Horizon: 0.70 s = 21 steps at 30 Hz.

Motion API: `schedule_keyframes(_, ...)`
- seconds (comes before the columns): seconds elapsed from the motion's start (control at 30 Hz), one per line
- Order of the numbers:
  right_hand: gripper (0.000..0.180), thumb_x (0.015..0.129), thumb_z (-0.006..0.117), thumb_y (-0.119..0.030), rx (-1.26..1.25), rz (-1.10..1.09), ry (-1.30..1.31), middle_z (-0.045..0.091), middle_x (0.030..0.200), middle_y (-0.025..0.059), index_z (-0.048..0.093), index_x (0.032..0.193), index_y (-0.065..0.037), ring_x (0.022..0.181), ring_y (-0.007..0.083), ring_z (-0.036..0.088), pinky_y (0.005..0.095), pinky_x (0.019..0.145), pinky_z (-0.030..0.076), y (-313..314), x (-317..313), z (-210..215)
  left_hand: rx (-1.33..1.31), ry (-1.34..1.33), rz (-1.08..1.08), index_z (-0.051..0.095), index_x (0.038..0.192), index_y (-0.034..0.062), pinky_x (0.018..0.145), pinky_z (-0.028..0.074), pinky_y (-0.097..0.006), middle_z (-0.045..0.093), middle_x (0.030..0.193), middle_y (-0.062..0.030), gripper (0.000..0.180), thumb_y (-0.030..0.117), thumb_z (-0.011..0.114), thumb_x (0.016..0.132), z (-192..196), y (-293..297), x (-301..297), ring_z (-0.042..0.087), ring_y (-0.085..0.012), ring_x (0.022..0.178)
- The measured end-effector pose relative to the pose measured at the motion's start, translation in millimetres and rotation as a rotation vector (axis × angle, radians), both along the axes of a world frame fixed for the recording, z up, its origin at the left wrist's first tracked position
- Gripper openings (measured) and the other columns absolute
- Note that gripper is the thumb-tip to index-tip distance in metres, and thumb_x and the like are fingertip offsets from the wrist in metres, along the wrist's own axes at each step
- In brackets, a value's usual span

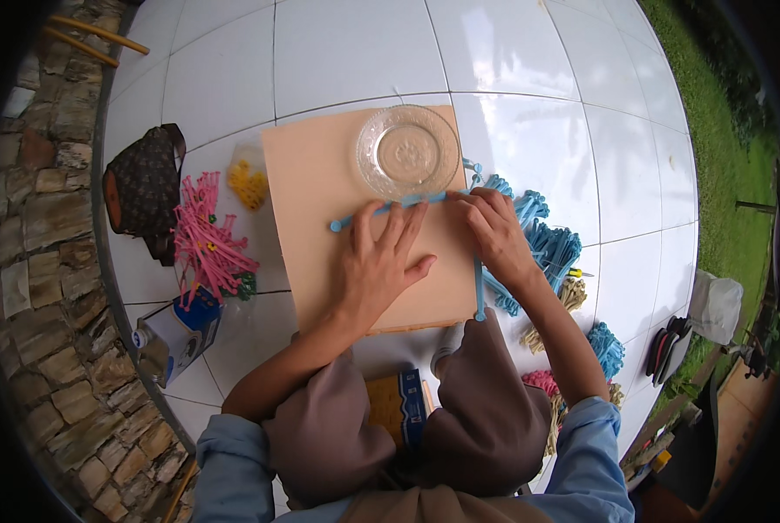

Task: The person separates blue plastic straps from a bundle, applies a substance from a glass dish to the strap ends by hand, and organizes them on a cardboard box.

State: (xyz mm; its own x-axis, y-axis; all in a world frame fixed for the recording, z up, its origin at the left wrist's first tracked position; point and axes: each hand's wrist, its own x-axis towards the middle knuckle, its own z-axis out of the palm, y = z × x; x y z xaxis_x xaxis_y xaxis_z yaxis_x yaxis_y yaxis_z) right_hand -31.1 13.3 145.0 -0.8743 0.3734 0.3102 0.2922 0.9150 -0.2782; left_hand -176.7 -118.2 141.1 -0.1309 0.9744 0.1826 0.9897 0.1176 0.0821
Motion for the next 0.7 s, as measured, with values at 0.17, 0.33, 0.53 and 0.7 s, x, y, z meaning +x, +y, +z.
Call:
schedule_keyframes(0.17,0.059,0.069,0.052,0.001,-0.224,-0.070,-0.056,0.053,0.089,0.0073,0.039,0.127,-0.004,0.084,0.0229,0.052,0.0340,0.076,0.042,-5.8,-13.0,15.7,0.027,-0.009,0.002,0.048,0.125,0.0192,0.074,0.049,-0.032,0.046,0.113,-0.0034,0.062,0.046,0.062,0.071,-2.3,1.5,-0.2,0.043,-0.0266,0.105)
schedule_keyframes(0.33,0.062,0.070,0.046,0.008,-0.261,-0.165,-0.070,0.055,0.086,0.0102,0.034,0.130,-0.002,0.081,0.0251,0.053,0.0341,0.076,0.043,-9.6,-28.2,18.3,0.012,-0.114,0.009,0.051,0.122,0.0170,0.074,0.049,-0.032,0.044,0.115,-0.0037,0.061,0.043,0.065,0.069,-2.9,-1.1,-2.9,0.041,-0.0270,0.106)
schedule_keyframes(0.53,0.043,0.072,0.045,0.008,-0.364,-0.297,0.120,0.059,0.085,0.0147,0.042,0.114,-0.002,0.082,0.0286,0.058,0.0362,0.073,0.045,-11.3,-29.1,6.9,0.049,-0.079,-0.012,0.052,0.120,0.0157,0.077,0.048,-0.033,0.038,0.120,-0.0029,0.062,0.042,0.067,0.067,-0.6,0.9,-2.1,0.040,-0.0273,0.106)
schedule_keyframes(0.7,0.034,0.072,0.046,0.006,-0.375,-0.343,0.079,0.060,0.085,0.0139,0.043,0.105,-0.002,0.083,0.0283,0.058,0.0354,0.072,0.045,-9.3,-33.4,9.6,0.063,-0.117,-0.002,0.051,0.121,0.0158,0.080,0.047,-0.035,0.037,0.120,-0.0033,0.062,0.040,0.068,0.067,-1.4,0.8,-1.9,0.040,-0.0277,0.106)
